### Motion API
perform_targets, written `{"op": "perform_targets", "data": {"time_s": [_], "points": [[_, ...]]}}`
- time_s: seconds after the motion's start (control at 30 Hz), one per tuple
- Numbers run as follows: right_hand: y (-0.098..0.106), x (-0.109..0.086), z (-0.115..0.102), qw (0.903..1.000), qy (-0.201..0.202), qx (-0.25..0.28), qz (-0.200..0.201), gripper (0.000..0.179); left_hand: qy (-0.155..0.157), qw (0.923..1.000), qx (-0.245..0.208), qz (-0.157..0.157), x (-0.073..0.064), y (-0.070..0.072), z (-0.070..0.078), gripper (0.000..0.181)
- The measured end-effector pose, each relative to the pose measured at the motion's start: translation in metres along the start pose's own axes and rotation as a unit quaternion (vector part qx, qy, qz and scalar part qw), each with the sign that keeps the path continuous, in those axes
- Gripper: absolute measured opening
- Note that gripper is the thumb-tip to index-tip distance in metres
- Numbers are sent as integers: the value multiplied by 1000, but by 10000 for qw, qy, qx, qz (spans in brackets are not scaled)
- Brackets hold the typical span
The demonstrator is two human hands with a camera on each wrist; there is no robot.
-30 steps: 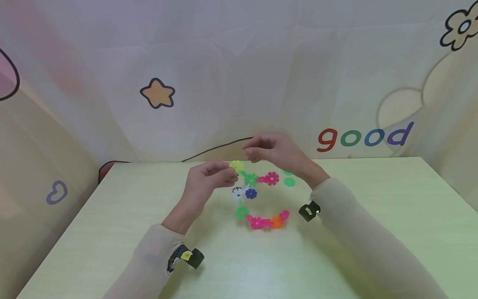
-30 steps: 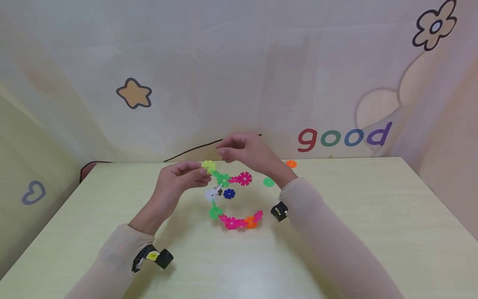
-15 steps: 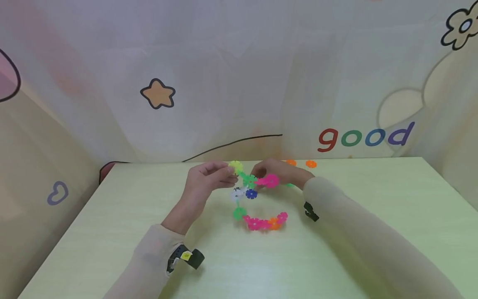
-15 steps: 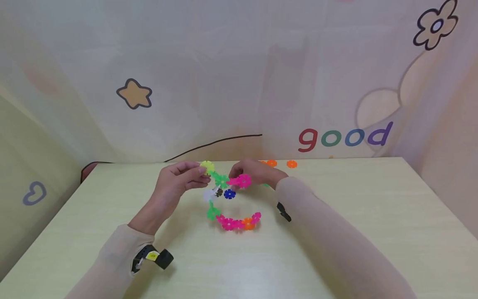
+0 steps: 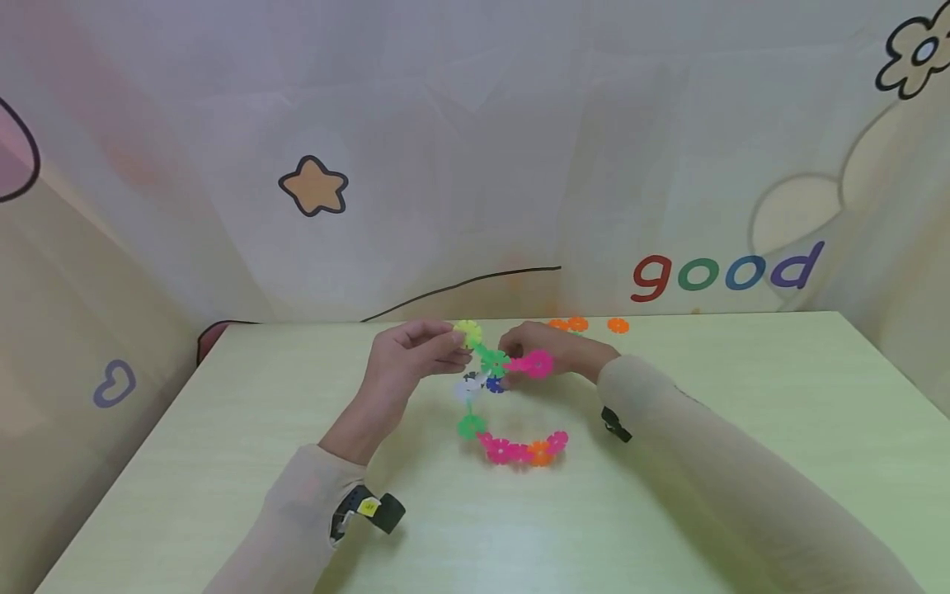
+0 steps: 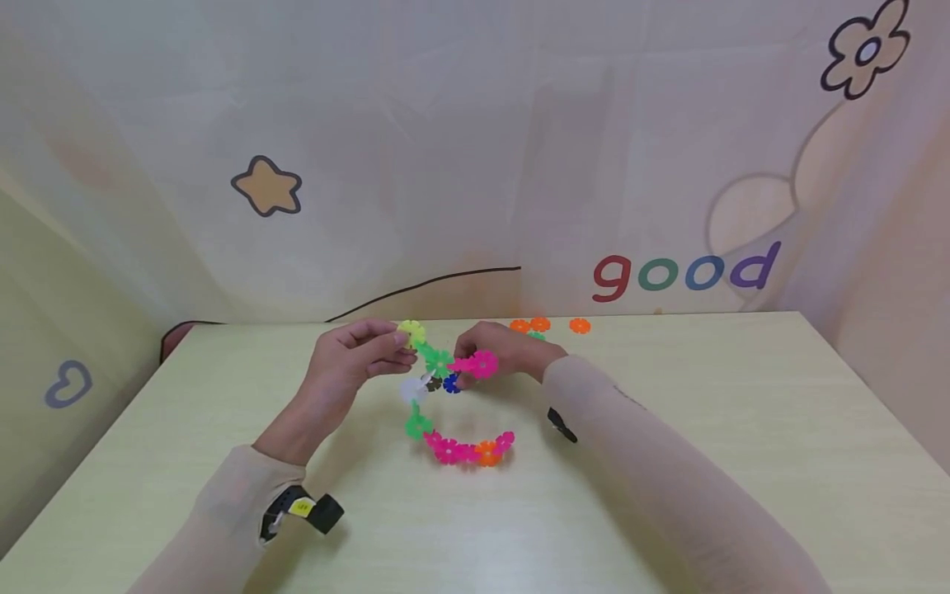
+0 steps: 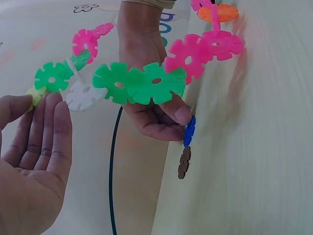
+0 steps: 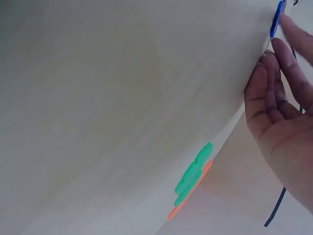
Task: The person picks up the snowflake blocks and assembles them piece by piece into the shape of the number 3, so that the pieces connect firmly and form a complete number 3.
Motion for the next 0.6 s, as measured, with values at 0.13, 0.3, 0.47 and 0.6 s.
{"op": "perform_targets", "data": {"time_s": [0.13,0.3,0.47,0.6], "points": [[-2,-1,-3,10000,-12,88,-43,24,-21,10000,-5,-16,0,0,-1,18],[-1,-2,-5,10000,59,35,-10,24,-32,9999,-84,-66,0,0,-2,19],[0,-2,0,9999,47,112,117,25,-64,9997,-155,-149,0,-1,-1,19],[4,-4,5,9982,37,498,319,12,-60,9998,-129,-165,-1,-1,-2,18]]}}
Point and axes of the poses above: each hand's wrist, its own x-axis towards the middle knuckle, its own y-axis out of the back of the hand, z = x × y, the point moved 4 cm from there along x, towards the middle knuckle, and after that the axes turned 1 degree about y, right-handed, at the moved point
